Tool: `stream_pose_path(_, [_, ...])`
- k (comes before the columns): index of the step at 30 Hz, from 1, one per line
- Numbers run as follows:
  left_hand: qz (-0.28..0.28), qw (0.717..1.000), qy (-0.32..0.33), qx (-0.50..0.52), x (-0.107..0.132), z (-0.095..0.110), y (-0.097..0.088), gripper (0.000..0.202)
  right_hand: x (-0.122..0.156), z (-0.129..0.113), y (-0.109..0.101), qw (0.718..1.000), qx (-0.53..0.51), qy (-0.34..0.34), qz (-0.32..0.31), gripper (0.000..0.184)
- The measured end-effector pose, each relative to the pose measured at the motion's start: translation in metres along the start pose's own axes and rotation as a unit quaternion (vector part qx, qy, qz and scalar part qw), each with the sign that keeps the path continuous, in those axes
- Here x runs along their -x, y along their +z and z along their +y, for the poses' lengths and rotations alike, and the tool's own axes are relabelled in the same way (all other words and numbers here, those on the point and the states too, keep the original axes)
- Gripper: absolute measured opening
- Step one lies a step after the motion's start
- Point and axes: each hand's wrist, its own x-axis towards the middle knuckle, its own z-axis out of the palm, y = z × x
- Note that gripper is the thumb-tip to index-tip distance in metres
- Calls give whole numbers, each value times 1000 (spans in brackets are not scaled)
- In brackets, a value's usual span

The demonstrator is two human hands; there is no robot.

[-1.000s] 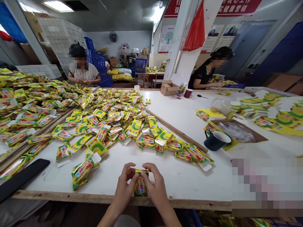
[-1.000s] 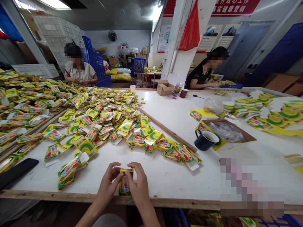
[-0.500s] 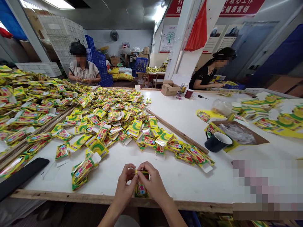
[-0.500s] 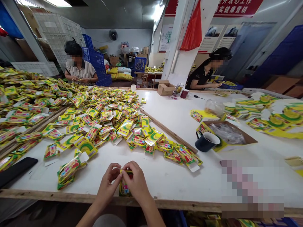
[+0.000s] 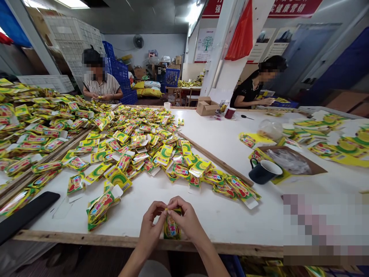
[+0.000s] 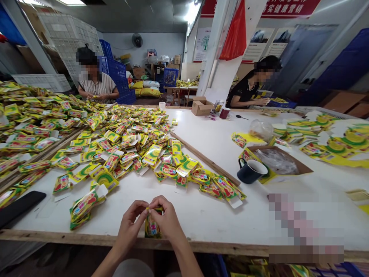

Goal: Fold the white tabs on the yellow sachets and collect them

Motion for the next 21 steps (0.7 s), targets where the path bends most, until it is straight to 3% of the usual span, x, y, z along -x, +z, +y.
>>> stream_pose_path(10, [-31, 999, 1, -14, 1, -1, -3, 12, 16, 8, -2, 999, -5, 39, 5, 10])
stream_pose_path(13, [-53, 998, -17, -25, 2, 0, -4, 11, 29, 9, -2, 999, 19, 44, 9, 27])
stream_pose_path(17, [-105, 994, -9, -22, 4, -3, 1, 31, 39, 12, 1, 998, 62, 27, 0, 47])
stream_pose_path(21, [-92, 995, -7, -27, 9, -5, 17, 32, 43, 14, 7, 995, 95, 10, 30, 47])
